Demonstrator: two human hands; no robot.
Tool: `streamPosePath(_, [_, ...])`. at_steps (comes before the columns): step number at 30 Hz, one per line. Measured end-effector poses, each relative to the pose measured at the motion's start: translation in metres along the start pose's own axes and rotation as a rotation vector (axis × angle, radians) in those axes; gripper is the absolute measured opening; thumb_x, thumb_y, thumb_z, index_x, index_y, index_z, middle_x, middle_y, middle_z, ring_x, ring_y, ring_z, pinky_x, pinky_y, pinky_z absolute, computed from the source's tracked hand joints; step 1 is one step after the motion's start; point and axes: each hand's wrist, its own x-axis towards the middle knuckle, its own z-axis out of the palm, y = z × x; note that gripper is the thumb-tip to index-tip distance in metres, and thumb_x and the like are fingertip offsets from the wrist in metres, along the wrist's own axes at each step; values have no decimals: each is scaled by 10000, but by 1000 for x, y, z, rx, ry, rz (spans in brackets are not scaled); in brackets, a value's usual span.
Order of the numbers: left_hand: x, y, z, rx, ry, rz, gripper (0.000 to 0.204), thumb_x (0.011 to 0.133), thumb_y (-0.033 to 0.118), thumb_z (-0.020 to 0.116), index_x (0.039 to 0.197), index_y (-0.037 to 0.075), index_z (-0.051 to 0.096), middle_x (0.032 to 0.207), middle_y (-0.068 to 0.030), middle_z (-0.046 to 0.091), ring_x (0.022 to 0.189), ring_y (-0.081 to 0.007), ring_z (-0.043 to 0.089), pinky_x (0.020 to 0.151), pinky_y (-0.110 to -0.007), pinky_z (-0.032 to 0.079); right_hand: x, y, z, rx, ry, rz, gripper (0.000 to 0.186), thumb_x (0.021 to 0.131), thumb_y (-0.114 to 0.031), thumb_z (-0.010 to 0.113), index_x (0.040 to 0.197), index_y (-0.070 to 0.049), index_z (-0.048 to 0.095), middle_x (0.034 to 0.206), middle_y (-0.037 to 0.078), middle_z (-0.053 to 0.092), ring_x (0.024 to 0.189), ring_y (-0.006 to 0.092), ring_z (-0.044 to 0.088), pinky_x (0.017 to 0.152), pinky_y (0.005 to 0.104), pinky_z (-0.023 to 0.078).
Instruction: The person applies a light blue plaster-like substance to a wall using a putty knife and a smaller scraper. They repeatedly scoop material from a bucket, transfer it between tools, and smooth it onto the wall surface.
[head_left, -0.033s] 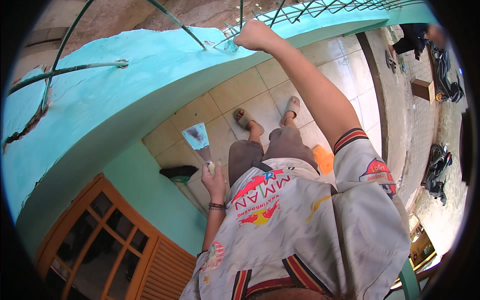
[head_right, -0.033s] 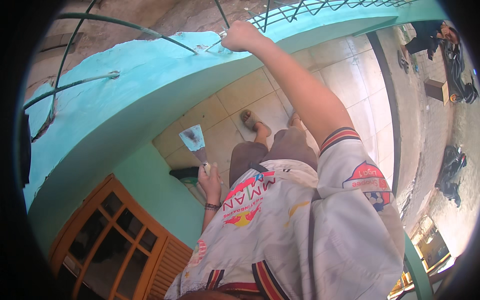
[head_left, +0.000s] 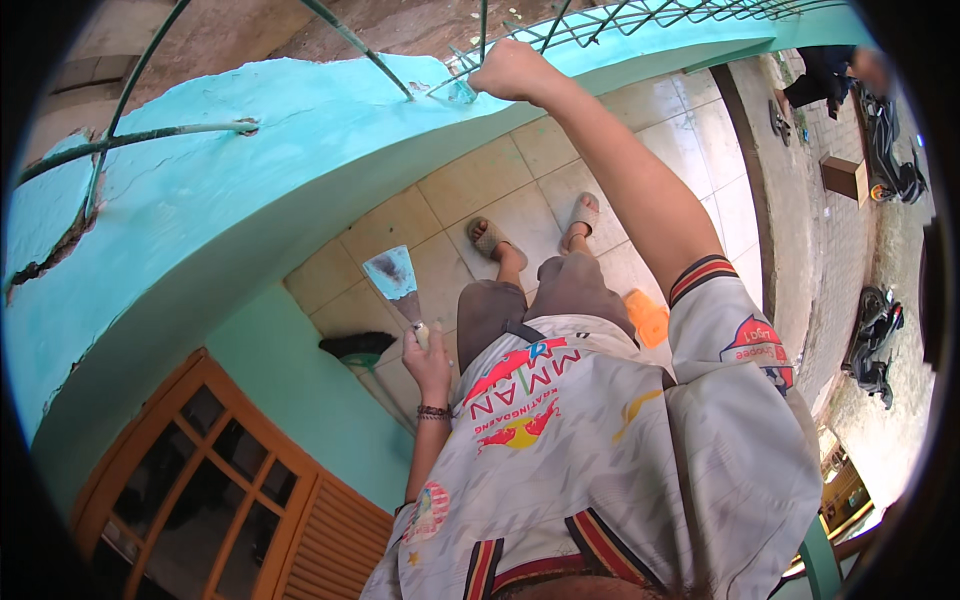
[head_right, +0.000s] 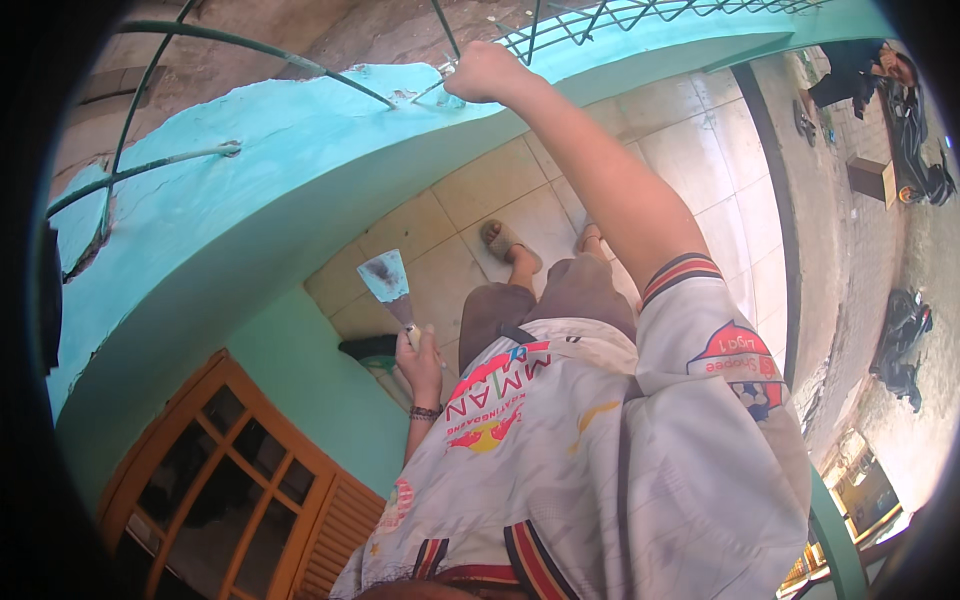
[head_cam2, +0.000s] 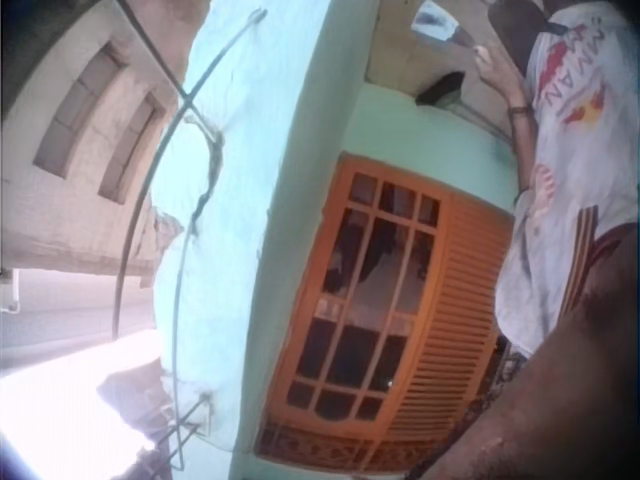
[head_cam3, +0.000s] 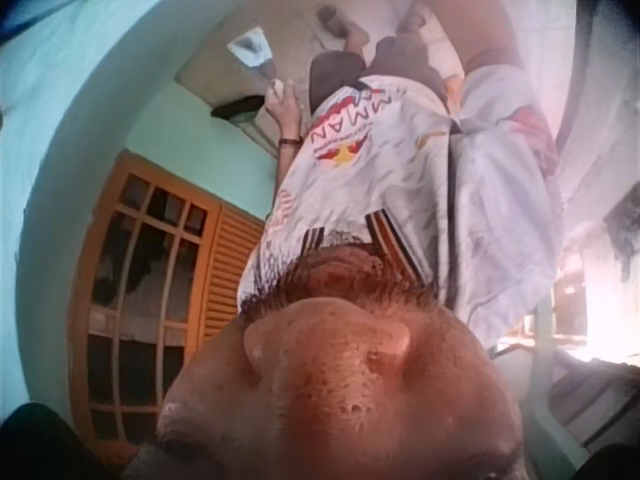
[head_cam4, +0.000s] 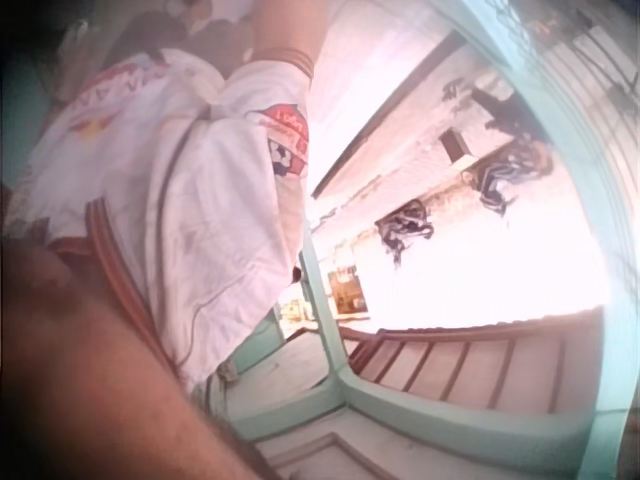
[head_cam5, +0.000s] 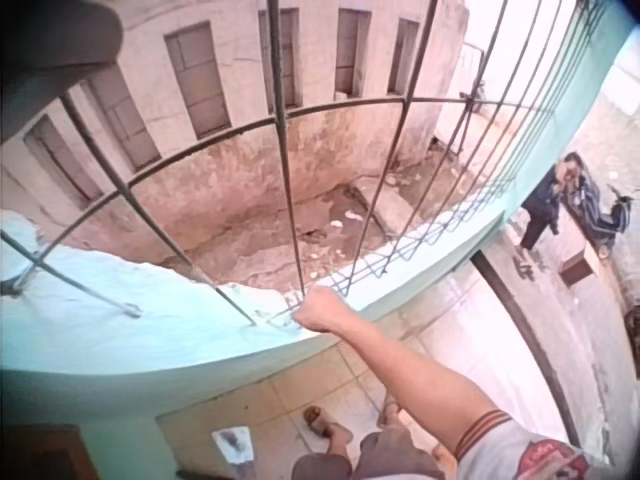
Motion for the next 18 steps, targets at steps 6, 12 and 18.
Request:
streamPosePath(6, [7, 6, -5, 32, 6, 21, 141, 873, 129, 633, 873, 52, 514, 571, 8, 493, 432, -66, 466, 363, -254, 377, -8, 2, 1, 48, 4, 12, 409, 743, -326, 597, 870, 52, 685, 952, 232, 669, 923, 359, 641, 827, 409, 513])
streamPosePath(12, [18, 4, -11, 92, 21, 111, 147, 875, 142, 638, 872, 57, 519, 574, 8, 500, 448, -63, 471, 364, -254, 374, -24, 21, 3, 112, 160, -43, 314, 772, -328, 619, 928, -82, 736, 828, 180, 688, 752, 321, 647, 718, 381, 519])
streamPosePath(18, [26, -6, -25, 115, 38, 100, 158, 879, 146, 637, 835, 62, 510, 571, 11, 498, 446, -63, 464, 381, -247, 370, -55, 12, 53, 318, 306, -6, 351, 773, -233, 613, 1062, -37, 657, 822, 189, 645, 839, 375, 620, 778, 434, 512])
